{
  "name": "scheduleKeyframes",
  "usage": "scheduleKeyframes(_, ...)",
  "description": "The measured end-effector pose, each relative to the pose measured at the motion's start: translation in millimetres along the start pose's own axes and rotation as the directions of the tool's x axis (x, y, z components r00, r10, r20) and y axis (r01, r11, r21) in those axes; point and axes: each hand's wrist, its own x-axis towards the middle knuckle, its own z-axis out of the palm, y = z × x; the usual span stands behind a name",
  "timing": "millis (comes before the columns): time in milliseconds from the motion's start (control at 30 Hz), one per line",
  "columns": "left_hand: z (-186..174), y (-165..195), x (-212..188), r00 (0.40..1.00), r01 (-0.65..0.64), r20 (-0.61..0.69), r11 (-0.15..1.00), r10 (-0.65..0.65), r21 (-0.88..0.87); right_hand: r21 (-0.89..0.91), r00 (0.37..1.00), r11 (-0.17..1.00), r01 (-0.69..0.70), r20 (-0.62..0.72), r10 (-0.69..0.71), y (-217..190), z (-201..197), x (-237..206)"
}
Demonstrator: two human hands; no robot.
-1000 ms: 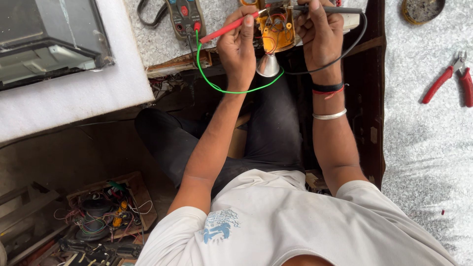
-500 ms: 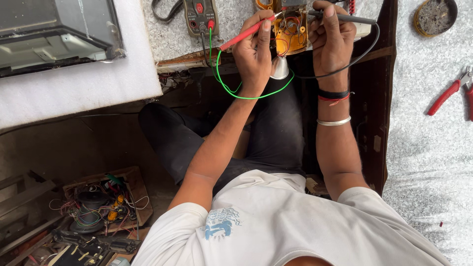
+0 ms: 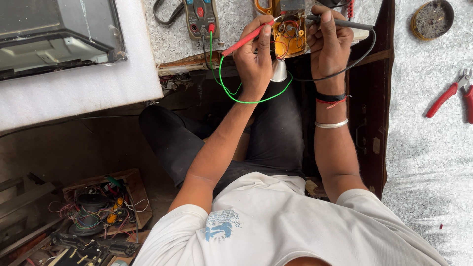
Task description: The person opens the yellow casing of an electronic device and works on its internal wiring and components. They attach a green wire, then use multimeter probes to test the device's internal contacts, repositioning the device and probes repeatedly while seated at the workbench.
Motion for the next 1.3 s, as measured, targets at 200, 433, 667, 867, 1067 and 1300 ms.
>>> scheduleKeyframes(200, -0.5, -2.4, 0.1, 1.0, -0.011, 0.001, 1.0, 0.011, 0.02, -0.002, 1.0, 1.0, 0.006, -0.004, -0.006, 2.1, -1.3, 0.1)
scheduleKeyframes(433, 0.4, -2.9, 0.5, 1.0, -0.007, 0.002, 1.0, 0.007, 0.015, 0.001, 1.0, 1.0, -0.007, -0.006, 0.007, 1.7, -0.1, 0.8)
scheduleKeyframes(667, -4.0, -2.1, 3.3, 1.0, 0.008, 0.028, 0.999, -0.006, -0.054, 0.015, 0.999, 0.999, -0.042, -0.015, 0.042, 2.5, -8.3, 1.1)
scheduleKeyframes(867, -3.3, -4.3, 4.5, 0.998, 0.052, 0.034, 0.985, -0.047, -0.167, 0.047, 0.998, 0.997, 0.064, -0.023, -0.063, -4.0, -5.9, 0.7)
scheduleKeyframes(1067, -12.7, 0.8, 7.3, 0.998, 0.052, -0.012, 0.975, -0.055, -0.216, -0.385, 0.924, 0.88, 0.279, -0.142, -0.355, -43.0, 6.2, -18.6)
scheduleKeyframes(1300, -28.7, 12.1, -11.1, 0.989, 0.1, -0.094, 0.984, -0.114, -0.146, -0.774, 0.75, 0.341, 0.534, 0.246, -0.614, -43.0, -9.3, 10.6)
